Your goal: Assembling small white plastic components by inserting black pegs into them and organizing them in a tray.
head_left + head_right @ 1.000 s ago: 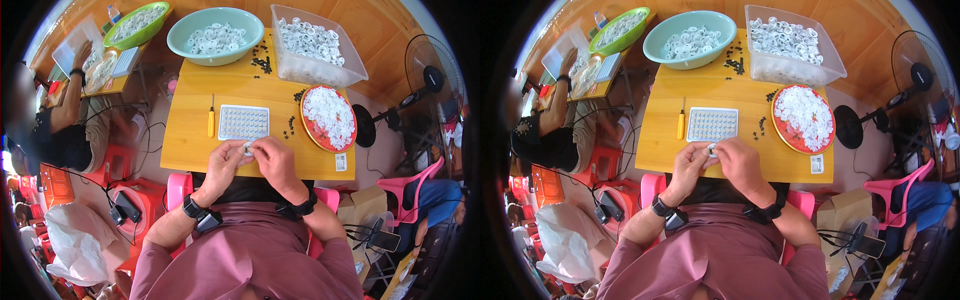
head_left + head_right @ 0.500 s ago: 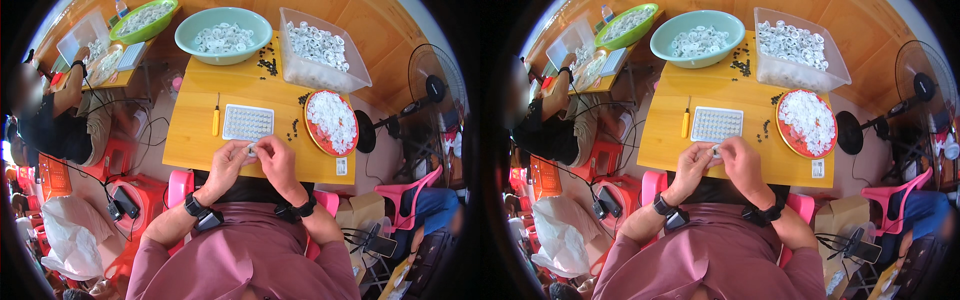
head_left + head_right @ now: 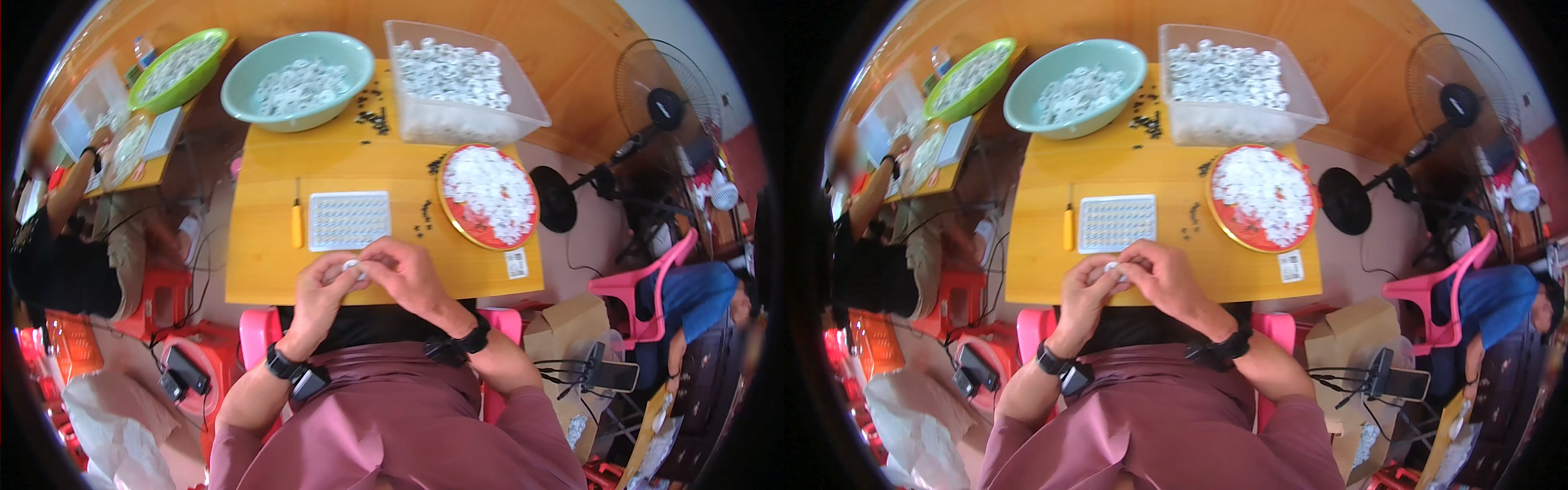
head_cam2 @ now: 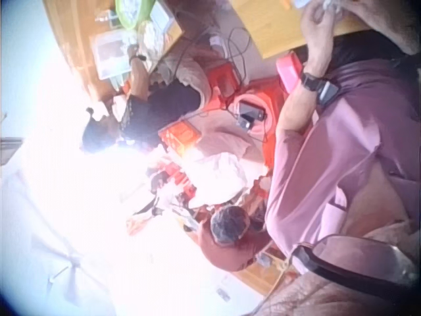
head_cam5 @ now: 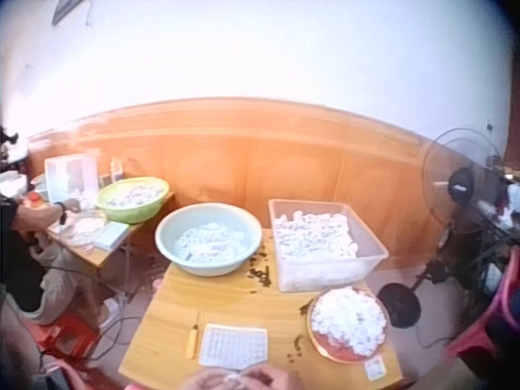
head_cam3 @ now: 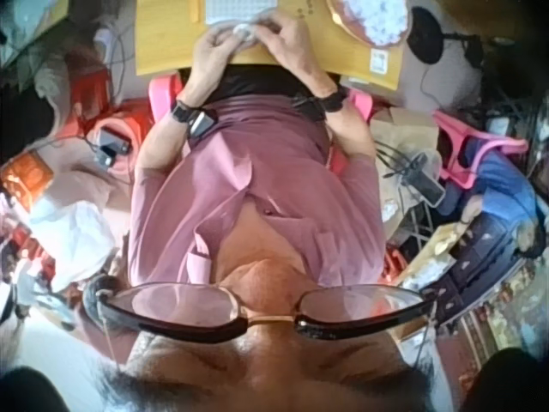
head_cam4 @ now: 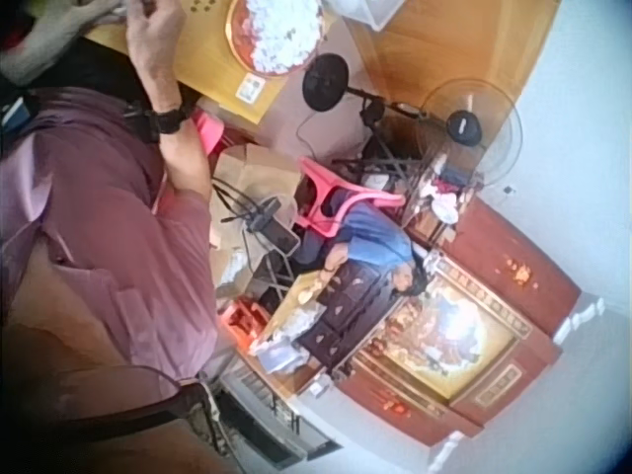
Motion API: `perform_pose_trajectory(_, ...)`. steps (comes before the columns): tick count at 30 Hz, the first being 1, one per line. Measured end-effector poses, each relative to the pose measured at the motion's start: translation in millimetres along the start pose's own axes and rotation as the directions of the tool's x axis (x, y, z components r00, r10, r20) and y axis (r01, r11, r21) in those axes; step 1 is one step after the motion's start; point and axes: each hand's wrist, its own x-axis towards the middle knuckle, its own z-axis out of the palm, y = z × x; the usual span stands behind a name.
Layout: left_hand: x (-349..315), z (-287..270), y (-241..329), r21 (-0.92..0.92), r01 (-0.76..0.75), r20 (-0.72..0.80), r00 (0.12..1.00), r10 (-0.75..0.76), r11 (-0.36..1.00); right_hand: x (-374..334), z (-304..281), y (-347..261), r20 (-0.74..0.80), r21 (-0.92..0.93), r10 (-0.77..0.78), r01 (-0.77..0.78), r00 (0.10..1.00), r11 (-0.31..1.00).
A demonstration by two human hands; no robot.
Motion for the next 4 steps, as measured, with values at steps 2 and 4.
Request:
perform_pose_trajectory(2,-2.3,5.2,8.3,0.055,0.018,-0.025,1.000,-0.016,0.998,0.5,-3.0,1.9,0.015,0.080,0.028,-0.029,0.999,0.996)
perform_pose_trajectory(4,-2.4,7.6,11.0,0.123,0.062,-0.030,0.998,-0.059,0.990,1.2,-14.7,-1.4,0.022,0.077,-0.007,0.005,1.000,0.997)
